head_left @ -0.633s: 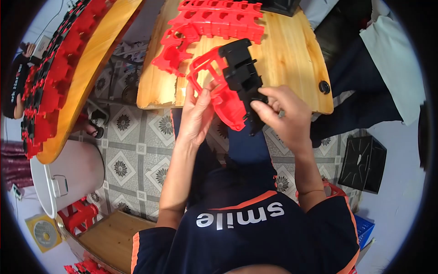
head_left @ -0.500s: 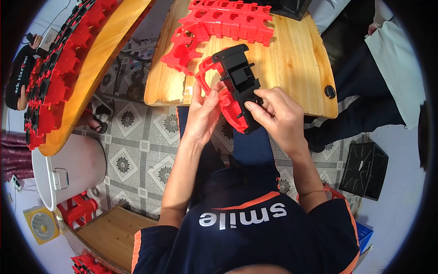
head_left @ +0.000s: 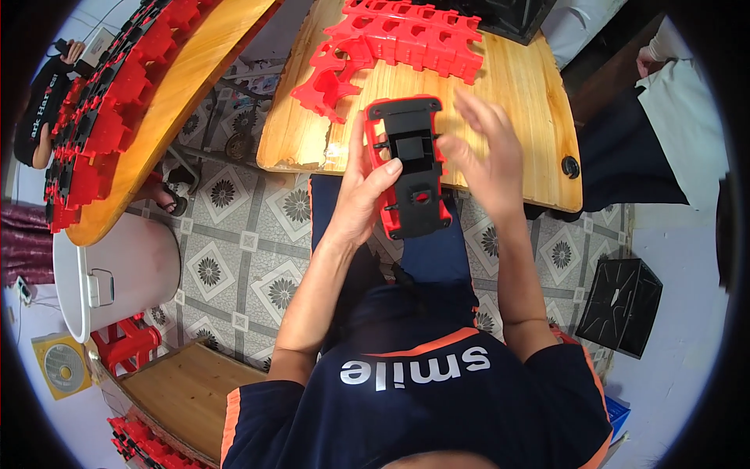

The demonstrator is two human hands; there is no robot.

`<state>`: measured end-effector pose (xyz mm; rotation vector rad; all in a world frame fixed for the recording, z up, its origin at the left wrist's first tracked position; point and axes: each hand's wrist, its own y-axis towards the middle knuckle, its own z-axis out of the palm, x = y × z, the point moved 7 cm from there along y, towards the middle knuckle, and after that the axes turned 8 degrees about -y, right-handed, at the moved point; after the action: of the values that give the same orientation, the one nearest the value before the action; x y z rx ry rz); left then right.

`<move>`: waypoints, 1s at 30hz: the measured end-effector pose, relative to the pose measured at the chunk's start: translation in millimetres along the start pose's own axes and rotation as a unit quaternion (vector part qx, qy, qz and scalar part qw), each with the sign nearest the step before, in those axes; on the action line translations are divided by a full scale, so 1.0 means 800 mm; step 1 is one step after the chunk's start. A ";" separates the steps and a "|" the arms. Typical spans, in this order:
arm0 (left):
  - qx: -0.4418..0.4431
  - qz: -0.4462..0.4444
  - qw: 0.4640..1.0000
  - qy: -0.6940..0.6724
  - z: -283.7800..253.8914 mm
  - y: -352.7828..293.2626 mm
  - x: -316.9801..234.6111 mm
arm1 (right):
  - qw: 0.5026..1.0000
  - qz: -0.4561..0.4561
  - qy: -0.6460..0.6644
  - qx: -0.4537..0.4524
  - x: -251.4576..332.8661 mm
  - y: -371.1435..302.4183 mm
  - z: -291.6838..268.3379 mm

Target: The person assembles black plastic chassis components into red toy car frames by hand, creating assembled toy units.

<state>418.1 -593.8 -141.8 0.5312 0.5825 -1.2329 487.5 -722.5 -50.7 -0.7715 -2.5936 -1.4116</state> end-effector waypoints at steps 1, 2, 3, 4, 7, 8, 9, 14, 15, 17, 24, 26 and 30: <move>0.004 -0.011 1.000 0.000 0.005 -0.003 -0.006 | 0.959 0.168 0.220 0.061 -0.021 0.004 0.033; 0.007 0.003 0.998 0.055 0.003 -0.005 -0.006 | 0.838 0.321 0.423 0.126 -0.024 -0.003 0.072; 0.005 0.019 0.997 0.075 -0.010 -0.010 -0.009 | 0.820 0.299 0.459 0.167 -0.011 0.002 0.094; 0.005 0.040 0.995 0.096 -0.016 -0.007 -0.015 | 0.848 0.283 0.429 0.134 -0.005 0.008 0.090; 0.030 0.120 0.961 0.247 -0.016 -0.045 -0.077 | 0.845 0.296 0.435 0.094 0.019 0.005 0.103; 0.079 0.124 0.961 0.232 -0.008 -0.058 -0.089 | 0.837 0.279 0.466 0.064 0.017 0.010 0.105; 0.058 0.169 0.916 0.359 -0.011 -0.071 -0.097 | 0.813 0.277 0.509 0.063 0.027 0.015 0.102; -0.115 0.215 0.820 0.518 -0.036 -0.188 -0.154 | 0.800 0.023 0.571 0.181 0.189 0.033 0.123; -0.174 0.335 0.746 0.549 -0.059 -0.226 -0.175 | 0.789 0.004 0.581 0.201 0.217 0.031 0.132; -0.367 0.429 0.716 0.411 -0.115 -0.322 -0.256 | 0.748 -0.033 0.614 0.250 0.254 0.025 0.149; -0.601 0.729 0.295 0.141 -0.321 -0.736 -0.592 | 0.750 0.018 0.457 0.478 0.221 -0.041 0.212; -0.664 0.716 0.217 0.012 -0.365 -0.841 -0.624 | 0.751 0.052 0.435 0.494 0.191 -0.062 0.226; -0.771 0.615 0.123 -0.109 -0.377 -0.870 -0.598 | 0.781 0.148 0.334 0.506 0.139 -0.091 0.228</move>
<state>-399.4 -228.8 -88.1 -1.0019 0.5378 1.2854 385.1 -564.6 -175.5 -0.3499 -2.0302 -0.0219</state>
